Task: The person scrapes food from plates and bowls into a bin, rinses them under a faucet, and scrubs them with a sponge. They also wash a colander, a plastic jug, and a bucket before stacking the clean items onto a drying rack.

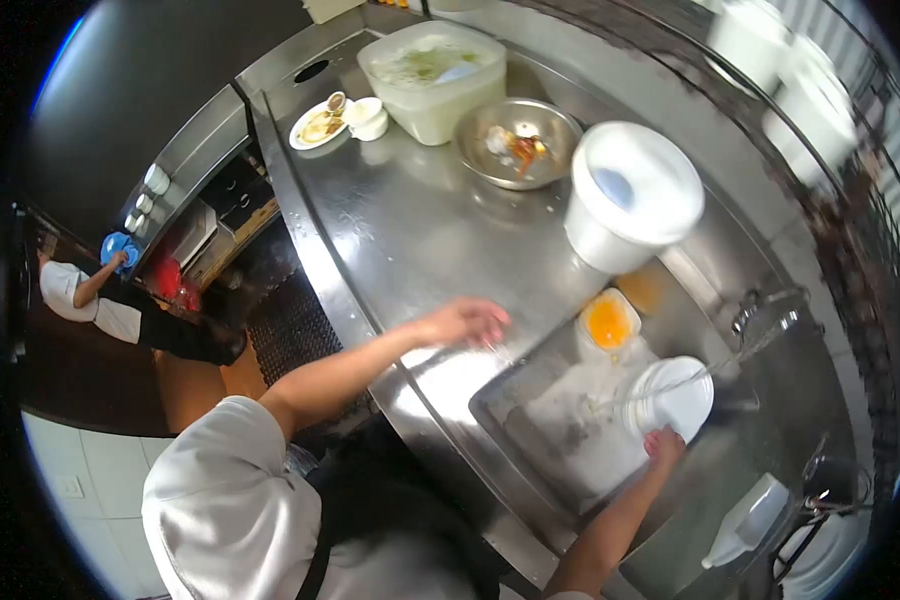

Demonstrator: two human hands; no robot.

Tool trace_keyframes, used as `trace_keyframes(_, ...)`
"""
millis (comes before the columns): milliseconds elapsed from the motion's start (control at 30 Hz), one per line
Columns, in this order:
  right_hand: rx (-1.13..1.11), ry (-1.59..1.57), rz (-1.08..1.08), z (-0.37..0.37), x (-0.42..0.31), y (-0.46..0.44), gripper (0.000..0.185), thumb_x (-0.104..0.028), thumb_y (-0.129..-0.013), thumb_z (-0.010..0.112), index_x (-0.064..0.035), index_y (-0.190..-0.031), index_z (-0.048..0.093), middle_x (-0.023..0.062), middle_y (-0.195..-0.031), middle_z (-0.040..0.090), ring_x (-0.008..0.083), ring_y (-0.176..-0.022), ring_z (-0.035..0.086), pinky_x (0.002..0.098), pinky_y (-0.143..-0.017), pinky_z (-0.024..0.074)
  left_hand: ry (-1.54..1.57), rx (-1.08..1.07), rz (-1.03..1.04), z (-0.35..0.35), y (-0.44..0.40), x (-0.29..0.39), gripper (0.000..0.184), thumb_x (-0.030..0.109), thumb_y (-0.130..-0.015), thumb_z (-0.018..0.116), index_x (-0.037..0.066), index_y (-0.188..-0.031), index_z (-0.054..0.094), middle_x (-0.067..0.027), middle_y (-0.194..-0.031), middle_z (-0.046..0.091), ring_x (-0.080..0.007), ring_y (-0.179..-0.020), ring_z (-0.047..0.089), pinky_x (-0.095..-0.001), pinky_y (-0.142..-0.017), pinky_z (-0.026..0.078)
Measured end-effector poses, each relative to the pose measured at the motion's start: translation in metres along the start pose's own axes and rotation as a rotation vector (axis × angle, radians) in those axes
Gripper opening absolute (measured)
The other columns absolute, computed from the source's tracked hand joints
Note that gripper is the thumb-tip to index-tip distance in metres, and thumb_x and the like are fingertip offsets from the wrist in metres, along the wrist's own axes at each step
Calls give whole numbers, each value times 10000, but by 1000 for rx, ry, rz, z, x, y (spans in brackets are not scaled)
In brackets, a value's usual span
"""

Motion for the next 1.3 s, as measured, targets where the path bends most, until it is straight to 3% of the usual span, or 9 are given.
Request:
trace_keyframes(233, 67, -228, -558, 169, -57, 145, 135, -174, -870, 554, -75, -961, 540, 43, -719, 582, 120, -542, 545, 227, -442, 409, -149, 1107, 78, -390, 56, -39, 168, 200, -885, 540, 48, -893, 611, -22, -645, 578, -100, -508, 529, -267, -450, 459)
trace_keyframes(333, 180, -82, -744, 285, -65, 192, 136, -198, -887, 554, -90, -970, 546, 38, -709, 578, 114, -536, 541, 215, -433, 413, -395, 1179, 176, -521, 45, -17, 209, 226, -866, 551, 26, -905, 597, -74, -673, 607, -181, -576, 582, -316, -536, 477)
trace_keyframes(400, -52, -104, -607, 384, -72, 216, 153, -212, -903, 555, -86, -990, 552, 40, -719, 584, 116, -550, 551, 229, -480, 463, -580, 1188, 217, -578, 36, -6, 231, 233, -859, 545, 15, -915, 591, -107, -701, 622, -233, -637, 610, -341, -597, 482)
trace_keyframes(567, -661, 127, -572, 650, -107, 319, 126, -107, -899, 527, -20, -977, 574, 58, -716, 574, 116, -536, 531, 234, -461, 419, -735, 925, 339, -619, -32, 35, 300, 253, -873, 491, 28, -1054, 572, -141, -925, 635, -241, -858, 620, -363, -716, 492)
trace_keyframes(633, -937, 113, -593, 739, -111, 311, 206, -132, -902, 513, 9, -1040, 571, 51, -724, 551, 114, -534, 522, 240, -464, 436, -150, 725, 141, -610, -47, 46, 318, 259, -884, 474, 44, -1103, 558, -117, -995, 622, -225, -905, 612, -382, -764, 502)
trace_keyframes(767, -728, 165, -528, 845, -140, 341, 311, -117, -866, 506, 10, -1149, 531, 88, -844, 585, 134, -533, 535, 253, -483, 480, 50, 548, 16, -606, -56, 42, 332, 274, -908, 445, 70, -1152, 540, -57, -1087, 589, -193, -957, 594, -422, -835, 504)
trace_keyframes(900, -733, 272, -491, 836, -142, 336, 355, -56, -825, 457, 11, -1168, 520, 104, -867, 608, 141, -554, 561, 251, -464, 484, -823, 613, 156, -597, -62, 34, 313, 213, -888, 459, 5, -1092, 574, -224, -976, 626, -367, -933, 599, -432, -790, 491)
trace_keyframes(933, -774, 297, -467, 819, -142, 344, 393, -2, -798, 430, 10, -1185, 500, 99, -843, 611, 137, -555, 563, 249, -457, 483, -851, 689, 378, -577, -53, 35, 257, 161, -862, 451, -22, -976, 590, -274, -881, 599, -438, -879, 564, -462, -785, 460)
trace_keyframes(1300, -505, 183, -479, 633, -94, 330, 382, 3, -802, 469, -21, -1181, 508, 69, -814, 596, 98, -515, 521, 244, -428, 445, -802, 446, 346, -391, -58, 44, 212, 149, -876, 481, 18, -979, 613, -209, -903, 630, -401, -872, 581, -474, -764, 453)
Point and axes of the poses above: each hand's wrist, its own y-axis away from the middle knuckle, its own z-axis out of the palm, x = y × z, the point moved 2 cm from there along -y, towards the middle knuckle
